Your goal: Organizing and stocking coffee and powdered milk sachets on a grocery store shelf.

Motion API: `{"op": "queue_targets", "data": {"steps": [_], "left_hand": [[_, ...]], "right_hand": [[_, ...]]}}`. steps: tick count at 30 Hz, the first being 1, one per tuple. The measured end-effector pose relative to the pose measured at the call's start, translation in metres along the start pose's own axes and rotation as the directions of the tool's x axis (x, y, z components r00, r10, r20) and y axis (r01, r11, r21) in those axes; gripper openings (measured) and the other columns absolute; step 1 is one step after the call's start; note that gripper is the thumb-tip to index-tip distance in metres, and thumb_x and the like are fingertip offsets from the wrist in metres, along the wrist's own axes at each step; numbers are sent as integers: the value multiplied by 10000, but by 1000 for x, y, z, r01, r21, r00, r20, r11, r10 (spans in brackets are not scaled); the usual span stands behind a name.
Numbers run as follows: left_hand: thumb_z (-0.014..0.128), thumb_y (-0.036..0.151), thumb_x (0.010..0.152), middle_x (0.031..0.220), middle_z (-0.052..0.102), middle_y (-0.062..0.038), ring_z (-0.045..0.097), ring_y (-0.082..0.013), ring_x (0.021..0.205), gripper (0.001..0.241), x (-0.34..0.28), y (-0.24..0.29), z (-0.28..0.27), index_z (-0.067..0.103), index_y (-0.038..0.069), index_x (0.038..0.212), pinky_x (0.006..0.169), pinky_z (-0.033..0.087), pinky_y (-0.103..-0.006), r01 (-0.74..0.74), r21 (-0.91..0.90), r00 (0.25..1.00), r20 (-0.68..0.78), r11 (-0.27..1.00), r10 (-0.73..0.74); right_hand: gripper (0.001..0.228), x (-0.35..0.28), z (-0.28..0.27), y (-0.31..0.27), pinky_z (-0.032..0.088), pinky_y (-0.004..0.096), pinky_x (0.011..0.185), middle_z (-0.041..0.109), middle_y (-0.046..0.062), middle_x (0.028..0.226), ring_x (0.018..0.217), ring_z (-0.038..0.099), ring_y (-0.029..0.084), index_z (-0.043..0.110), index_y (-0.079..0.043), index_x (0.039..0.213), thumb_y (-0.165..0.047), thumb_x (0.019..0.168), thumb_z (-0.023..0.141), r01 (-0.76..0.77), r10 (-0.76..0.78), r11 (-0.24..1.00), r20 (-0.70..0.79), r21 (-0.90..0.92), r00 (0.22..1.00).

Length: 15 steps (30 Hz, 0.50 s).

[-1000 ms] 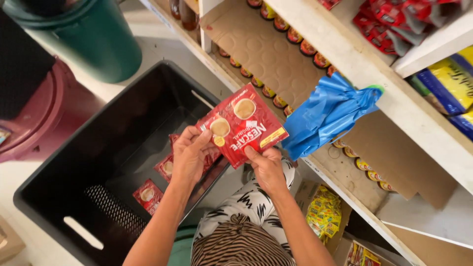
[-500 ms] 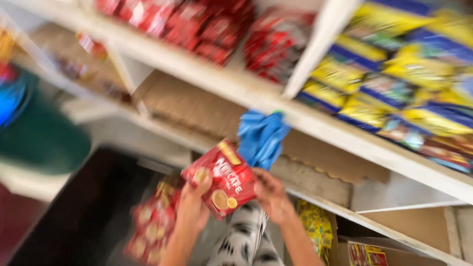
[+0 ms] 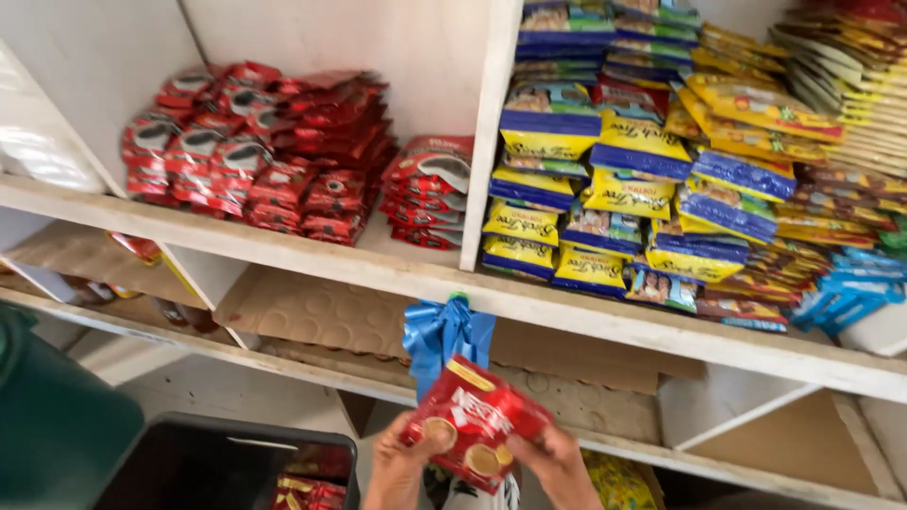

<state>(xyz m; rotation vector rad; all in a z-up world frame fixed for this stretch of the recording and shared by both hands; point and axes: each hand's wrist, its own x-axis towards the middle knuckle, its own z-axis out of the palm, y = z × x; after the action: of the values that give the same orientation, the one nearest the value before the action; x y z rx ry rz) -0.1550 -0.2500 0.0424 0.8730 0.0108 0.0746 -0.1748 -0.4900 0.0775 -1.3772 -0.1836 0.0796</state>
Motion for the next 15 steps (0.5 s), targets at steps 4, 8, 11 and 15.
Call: {"op": "queue_targets", "data": {"steps": [4,8,11,15], "left_hand": [[862,-44,676,892,799,-142,759,-207,780,306,6,-21,-3,732,-6,951,752,627,-382,130,-10,988,-86,991,-131],[885,-13,751,882,795,-164,738,-201,786,251,11,-35,-26,731,-61,944,757,610,-373,209,103,978,3,973,-210],[874,17,783,938,797,-139,716,-154,845,288,2,-8,3,739,-64,1024,810,583,-327,199,227,962,142,954,-234],[824,63,825,1019,790,-79,691,-103,920,310,11,-25,16,726,-34,1103,867,560,-299,66,212,962,247,975,-119]], "right_hand": [[569,-6,3,-10,582,365,833,797,134,1093,917,749,180,601,-66,1359,-163,827,777,-168,174,983,92,-70,981],[670,-4,-32,15,616,345,914,811,119,1181,1035,790,174,557,-90,1427,-147,802,789,-170,168,985,119,4,978],[634,-6,-51,16,619,341,828,825,152,1122,969,784,196,573,-53,1418,-132,830,795,-163,172,978,67,-132,983],[643,-5,-65,13,560,327,674,830,143,1037,785,712,169,589,-71,1418,-107,810,794,-169,166,965,-36,-201,986]]}}
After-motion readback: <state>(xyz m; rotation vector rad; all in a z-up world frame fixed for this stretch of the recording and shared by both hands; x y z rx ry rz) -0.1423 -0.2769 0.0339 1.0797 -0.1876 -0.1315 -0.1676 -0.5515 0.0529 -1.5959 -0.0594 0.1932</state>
